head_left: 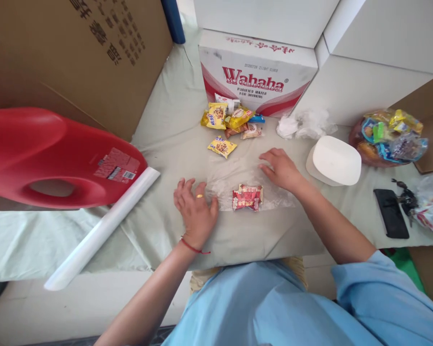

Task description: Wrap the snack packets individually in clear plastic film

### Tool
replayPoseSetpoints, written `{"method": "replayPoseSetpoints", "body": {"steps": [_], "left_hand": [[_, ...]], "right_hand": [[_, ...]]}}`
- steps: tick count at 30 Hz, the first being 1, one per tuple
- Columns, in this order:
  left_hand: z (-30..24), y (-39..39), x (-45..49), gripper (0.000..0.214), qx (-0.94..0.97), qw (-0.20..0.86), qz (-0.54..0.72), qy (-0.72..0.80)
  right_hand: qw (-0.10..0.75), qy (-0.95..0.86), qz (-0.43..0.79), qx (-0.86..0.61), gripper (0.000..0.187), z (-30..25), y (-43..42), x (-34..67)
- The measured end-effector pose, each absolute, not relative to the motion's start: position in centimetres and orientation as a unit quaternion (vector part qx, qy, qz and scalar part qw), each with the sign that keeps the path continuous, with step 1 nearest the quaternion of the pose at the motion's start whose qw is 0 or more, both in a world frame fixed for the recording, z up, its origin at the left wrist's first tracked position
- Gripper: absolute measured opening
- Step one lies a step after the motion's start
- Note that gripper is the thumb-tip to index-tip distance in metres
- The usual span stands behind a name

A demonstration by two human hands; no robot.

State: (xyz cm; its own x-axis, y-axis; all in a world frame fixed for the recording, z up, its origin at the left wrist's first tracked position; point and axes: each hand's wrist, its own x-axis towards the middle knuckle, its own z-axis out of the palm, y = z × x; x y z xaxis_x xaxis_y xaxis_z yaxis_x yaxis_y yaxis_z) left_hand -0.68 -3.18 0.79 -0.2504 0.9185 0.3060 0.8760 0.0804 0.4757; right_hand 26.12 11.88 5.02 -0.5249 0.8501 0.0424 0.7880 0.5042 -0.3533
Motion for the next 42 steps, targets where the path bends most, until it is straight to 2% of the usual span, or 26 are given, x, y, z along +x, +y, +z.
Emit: {"method": "replayPoseSetpoints", "body": {"steps": [5,7,10,12,17,22,27,30,33,36,39,40,42], "left_hand": [[1.3,-3.4,-0.6,0.047,0.674,0.037,0.284,0.681],[1.0,-3.3,-0.5,0.056,0.717,0.049,0.268,0.642],[0.3,-3.1,-0.2,0.063,0.764,0.076,0.242,0.593],[-0.1,-3.1,0.1,0.065,0.772,0.088,0.235,0.584],[-0.1,-3.2,0.9,0.059,0.766,0.079,0.226,0.596],[-0.4,-3.3,0.7,0.040,0.747,0.088,0.257,0.606],[-0.2,-2.5,-0.8,0.035,0.584,0.223,0.426,0.654],[0.8,-0.8,-0.9,0.032,0.449,0.315,0.470,0.692],[2.0,0.9,-0.2,0.047,0.453,0.312,0.421,0.721],[2.7,1.3,0.1,0.059,0.559,0.274,0.293,0.726],[3.2,0.2,-0.7,0.029,0.605,0.284,0.220,0.711],[3.5,-0.3,-0.9,0.020,0.595,0.300,0.226,0.711],[4.1,-1.2,-0.8,0.013,0.565,0.329,0.265,0.709]], "right_hand": [[0.019,-0.869,0.173,-0.463,0.061,4.3,13.7,21.1],[-0.012,-0.858,0.189,-0.478,0.053,4.4,14.1,20.2],[-0.038,-0.848,0.232,-0.475,0.024,5.2,14.4,20.0],[-0.024,-0.853,0.247,-0.460,0.016,6.1,14.3,20.5],[0.043,-0.898,0.200,-0.389,0.015,8.4,10.7,22.0],[-0.001,-0.925,0.214,-0.314,0.027,6.9,4.6,22.8],[0.001,-0.916,0.236,-0.325,0.037,3.8,1.9,23.0],[0.004,-0.905,0.248,-0.346,0.039,3.6,1.7,22.7],[0.002,-0.893,0.265,-0.363,0.040,4.1,1.6,22.4],[0.030,-0.890,0.293,-0.347,0.039,4.6,1.3,22.6],[0.101,-0.887,0.319,-0.319,0.051,4.5,0.8,23.3],[0.121,-0.883,0.325,-0.315,0.052,4.3,0.6,23.4],[0.145,-0.879,0.331,-0.312,0.047,3.7,0.4,23.5]]}}
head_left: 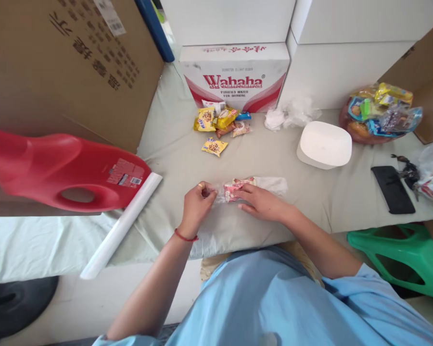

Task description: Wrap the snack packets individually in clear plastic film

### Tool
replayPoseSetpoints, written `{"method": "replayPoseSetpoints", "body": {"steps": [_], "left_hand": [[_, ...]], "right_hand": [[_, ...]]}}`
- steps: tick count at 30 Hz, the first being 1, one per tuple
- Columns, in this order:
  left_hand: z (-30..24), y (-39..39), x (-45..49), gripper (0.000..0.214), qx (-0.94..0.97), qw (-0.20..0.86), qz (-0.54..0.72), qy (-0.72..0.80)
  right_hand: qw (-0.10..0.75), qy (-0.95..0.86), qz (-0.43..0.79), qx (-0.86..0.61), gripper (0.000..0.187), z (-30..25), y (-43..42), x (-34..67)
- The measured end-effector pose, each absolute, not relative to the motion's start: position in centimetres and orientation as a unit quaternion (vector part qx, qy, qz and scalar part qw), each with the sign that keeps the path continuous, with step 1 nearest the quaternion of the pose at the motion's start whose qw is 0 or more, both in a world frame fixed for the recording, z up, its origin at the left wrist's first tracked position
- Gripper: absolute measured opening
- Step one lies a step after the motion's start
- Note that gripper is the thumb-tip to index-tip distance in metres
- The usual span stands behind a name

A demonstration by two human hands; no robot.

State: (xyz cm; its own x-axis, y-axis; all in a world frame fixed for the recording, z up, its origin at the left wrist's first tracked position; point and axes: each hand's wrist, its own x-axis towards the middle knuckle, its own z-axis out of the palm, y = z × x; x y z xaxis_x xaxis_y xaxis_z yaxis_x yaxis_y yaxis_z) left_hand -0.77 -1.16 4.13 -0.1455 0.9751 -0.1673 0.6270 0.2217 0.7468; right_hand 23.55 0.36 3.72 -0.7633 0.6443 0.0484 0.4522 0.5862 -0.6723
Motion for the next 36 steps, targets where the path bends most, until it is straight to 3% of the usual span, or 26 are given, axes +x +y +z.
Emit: {"method": "replayPoseSetpoints", "body": {"steps": [4,7,11,14,18,22,27,33,36], "left_hand": [[4.8,-2.1,2.6,0.012,0.586,0.311,0.327,0.674],[3.9,-2.6,5.9,0.027,0.662,0.261,0.321,0.626],[1.6,-4.0,8.5,0.045,0.743,0.155,0.241,0.604],[0.5,-5.3,9.0,0.064,0.771,0.085,0.153,0.613],[0.3,-5.9,9.1,0.068,0.778,0.052,0.107,0.617],[0.3,-5.8,9.0,0.066,0.785,0.042,0.098,0.610],[0.0,-5.4,8.8,0.060,0.793,0.045,0.119,0.596],[-0.4,-7.1,6.1,0.044,0.811,0.120,0.183,0.542],[-0.9,-9.1,3.2,0.045,0.797,0.144,0.213,0.547]], "right_hand": [[0.174,-0.868,0.333,-0.324,0.045,2.3,0.0,23.1],[0.209,-0.853,0.347,-0.329,0.043,1.6,-0.3,23.4],[0.265,-0.822,0.362,-0.351,0.038,1.5,-1.1,25.3],[0.311,-0.758,0.245,-0.518,0.033,1.3,-1.9,27.0],[0.245,-0.695,0.100,-0.669,0.045,0.6,-3.0,28.5],[0.199,-0.712,0.152,-0.655,0.020,1.4,-3.0,28.5],[0.244,-0.740,0.205,-0.593,0.018,4.4,0.3,23.5],[0.063,-0.801,0.228,-0.550,0.021,5.4,3.3,16.4],[0.075,-0.835,0.165,-0.519,0.026,4.6,1.8,16.1]]}}
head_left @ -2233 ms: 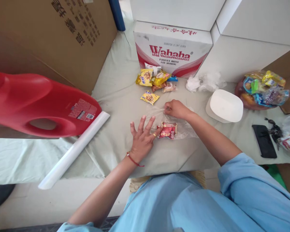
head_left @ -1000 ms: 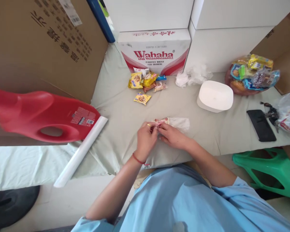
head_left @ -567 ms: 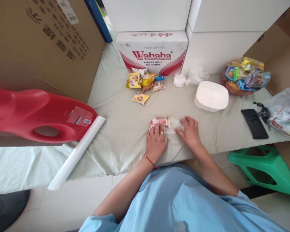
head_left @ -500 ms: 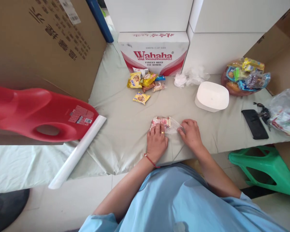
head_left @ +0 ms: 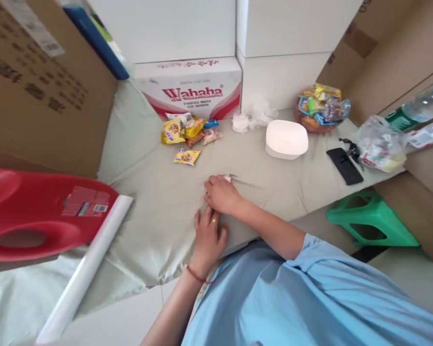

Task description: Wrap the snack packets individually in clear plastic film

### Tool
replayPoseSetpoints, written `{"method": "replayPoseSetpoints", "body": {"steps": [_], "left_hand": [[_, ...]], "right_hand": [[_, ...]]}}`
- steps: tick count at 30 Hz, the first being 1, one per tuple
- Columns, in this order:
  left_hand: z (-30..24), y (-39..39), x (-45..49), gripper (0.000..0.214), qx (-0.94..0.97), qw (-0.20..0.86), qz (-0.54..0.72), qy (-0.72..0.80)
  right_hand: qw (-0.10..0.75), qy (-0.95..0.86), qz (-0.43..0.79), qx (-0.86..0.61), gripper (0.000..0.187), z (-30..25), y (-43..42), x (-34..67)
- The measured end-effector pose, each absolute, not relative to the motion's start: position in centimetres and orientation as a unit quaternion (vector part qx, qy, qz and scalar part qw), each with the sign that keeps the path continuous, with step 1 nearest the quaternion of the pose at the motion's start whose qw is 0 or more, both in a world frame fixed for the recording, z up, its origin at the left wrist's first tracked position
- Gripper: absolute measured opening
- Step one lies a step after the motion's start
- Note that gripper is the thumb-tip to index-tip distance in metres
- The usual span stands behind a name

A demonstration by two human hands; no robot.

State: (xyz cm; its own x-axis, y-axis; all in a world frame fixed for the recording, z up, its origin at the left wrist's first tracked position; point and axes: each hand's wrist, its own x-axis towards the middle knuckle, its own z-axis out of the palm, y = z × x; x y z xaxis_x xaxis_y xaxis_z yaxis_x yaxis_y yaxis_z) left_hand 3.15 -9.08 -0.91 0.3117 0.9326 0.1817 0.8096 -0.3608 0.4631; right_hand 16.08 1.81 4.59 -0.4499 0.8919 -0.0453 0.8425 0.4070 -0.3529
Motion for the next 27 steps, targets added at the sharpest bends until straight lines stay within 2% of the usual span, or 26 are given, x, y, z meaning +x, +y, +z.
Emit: {"method": "replayPoseSetpoints", "body": {"steps": [3,4,8,10,12,14,17,19,21,24,27], "left_hand": [[-1.3,-10.5,0.5,0.029,0.769,0.149,0.277,0.557],[-1.3,-10.7,-0.1,0.024,0.760,0.154,0.292,0.559],[0.1,-10.4,-0.5,0.019,0.728,0.181,0.330,0.573],[1.2,-9.9,0.2,0.020,0.712,0.201,0.350,0.574],[2.2,-9.5,1.3,0.022,0.692,0.233,0.369,0.575],[2.9,-9.0,2.7,0.025,0.653,0.292,0.384,0.584],[3.4,-8.0,5.2,0.043,0.555,0.427,0.411,0.584],[3.5,-7.0,7.1,0.057,0.496,0.523,0.418,0.553],[3.5,-6.0,8.8,0.053,0.466,0.586,0.411,0.519],[3.4,-4.8,11.0,0.040,0.463,0.594,0.408,0.516],[3.0,-4.2,12.5,0.037,0.483,0.586,0.391,0.521]], "right_hand": [[0.108,-0.849,0.112,-0.505,0.050,3.6,-0.1,16.8],[0.114,-0.851,0.106,-0.501,0.052,3.4,-0.5,17.0],[0.123,-0.844,0.129,-0.505,0.031,2.9,-0.4,18.1],[0.151,-0.824,0.162,-0.522,0.031,3.2,0.1,18.9],[0.232,-0.781,0.208,-0.541,0.030,3.5,0.4,20.4],[0.349,-0.701,0.283,-0.554,0.028,3.8,0.5,22.3],[0.467,-0.528,0.458,-0.542,0.028,3.8,0.1,25.1],[0.475,-0.441,0.554,-0.522,0.034,3.5,-0.6,26.3],[0.468,-0.414,0.590,-0.510,0.037,3.1,-1.8,26.8],[0.461,-0.460,0.561,-0.511,0.040,2.7,-3.9,26.8],[0.425,-0.544,0.499,-0.525,0.037,2.8,-5.3,27.7]]}}
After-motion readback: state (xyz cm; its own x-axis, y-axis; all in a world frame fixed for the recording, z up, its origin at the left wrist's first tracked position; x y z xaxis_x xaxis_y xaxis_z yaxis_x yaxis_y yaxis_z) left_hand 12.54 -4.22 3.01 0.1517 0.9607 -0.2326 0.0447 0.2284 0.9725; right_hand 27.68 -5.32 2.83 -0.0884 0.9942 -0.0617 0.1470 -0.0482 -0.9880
